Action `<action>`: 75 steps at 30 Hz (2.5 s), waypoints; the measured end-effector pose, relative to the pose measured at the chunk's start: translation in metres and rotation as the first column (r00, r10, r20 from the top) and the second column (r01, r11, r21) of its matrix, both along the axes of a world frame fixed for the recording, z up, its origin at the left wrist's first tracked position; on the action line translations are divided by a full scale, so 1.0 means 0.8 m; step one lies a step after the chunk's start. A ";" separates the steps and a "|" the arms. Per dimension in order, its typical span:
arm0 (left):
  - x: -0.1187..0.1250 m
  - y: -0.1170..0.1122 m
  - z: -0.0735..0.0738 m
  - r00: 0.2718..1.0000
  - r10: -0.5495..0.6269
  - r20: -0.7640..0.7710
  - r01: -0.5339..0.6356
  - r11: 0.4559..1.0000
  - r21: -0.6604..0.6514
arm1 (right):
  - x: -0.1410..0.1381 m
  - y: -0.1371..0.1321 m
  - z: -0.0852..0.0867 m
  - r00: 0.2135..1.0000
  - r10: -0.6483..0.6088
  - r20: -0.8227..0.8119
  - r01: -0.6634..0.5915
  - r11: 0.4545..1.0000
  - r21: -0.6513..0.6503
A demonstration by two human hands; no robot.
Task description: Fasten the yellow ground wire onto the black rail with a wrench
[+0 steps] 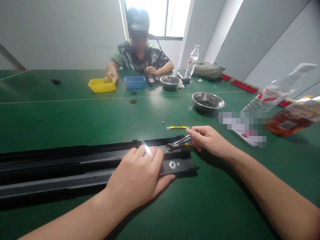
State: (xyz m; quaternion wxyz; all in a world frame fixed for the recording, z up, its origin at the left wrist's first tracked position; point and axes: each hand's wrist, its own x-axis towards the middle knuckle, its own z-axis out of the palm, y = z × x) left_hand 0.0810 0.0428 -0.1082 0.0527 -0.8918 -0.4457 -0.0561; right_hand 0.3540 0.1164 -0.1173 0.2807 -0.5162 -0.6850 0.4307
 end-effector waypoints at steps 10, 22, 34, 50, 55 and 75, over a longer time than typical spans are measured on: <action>0.001 -0.001 0.000 1.000 -0.003 -0.006 0.003 1.000 -0.007 | -0.001 0.002 -0.003 0.998 -0.052 0.023 0.053 0.997 -0.048; 0.002 0.000 -0.002 1.000 -0.009 -0.007 0.010 1.000 0.022 | 0.007 0.005 -0.007 1.000 0.002 -0.020 -0.001 0.999 0.050; 0.000 -0.001 -0.004 1.000 -0.005 -0.009 0.005 1.000 0.008 | 0.006 0.014 0.002 0.998 0.057 -0.038 -0.056 0.998 0.012; -0.001 0.002 -0.002 1.000 -0.013 0.001 0.013 1.000 0.002 | -0.010 0.010 0.028 0.990 0.052 0.133 -0.063 0.995 0.080; -0.001 0.000 -0.003 1.000 -0.008 -0.004 0.008 1.000 0.000 | -0.013 0.008 0.032 0.983 0.045 0.179 -0.068 0.990 0.124; 0.001 0.004 -0.004 1.000 -0.010 0.000 0.010 1.000 -0.004 | 0.004 0.006 0.019 0.986 0.056 0.156 -0.053 0.998 -0.021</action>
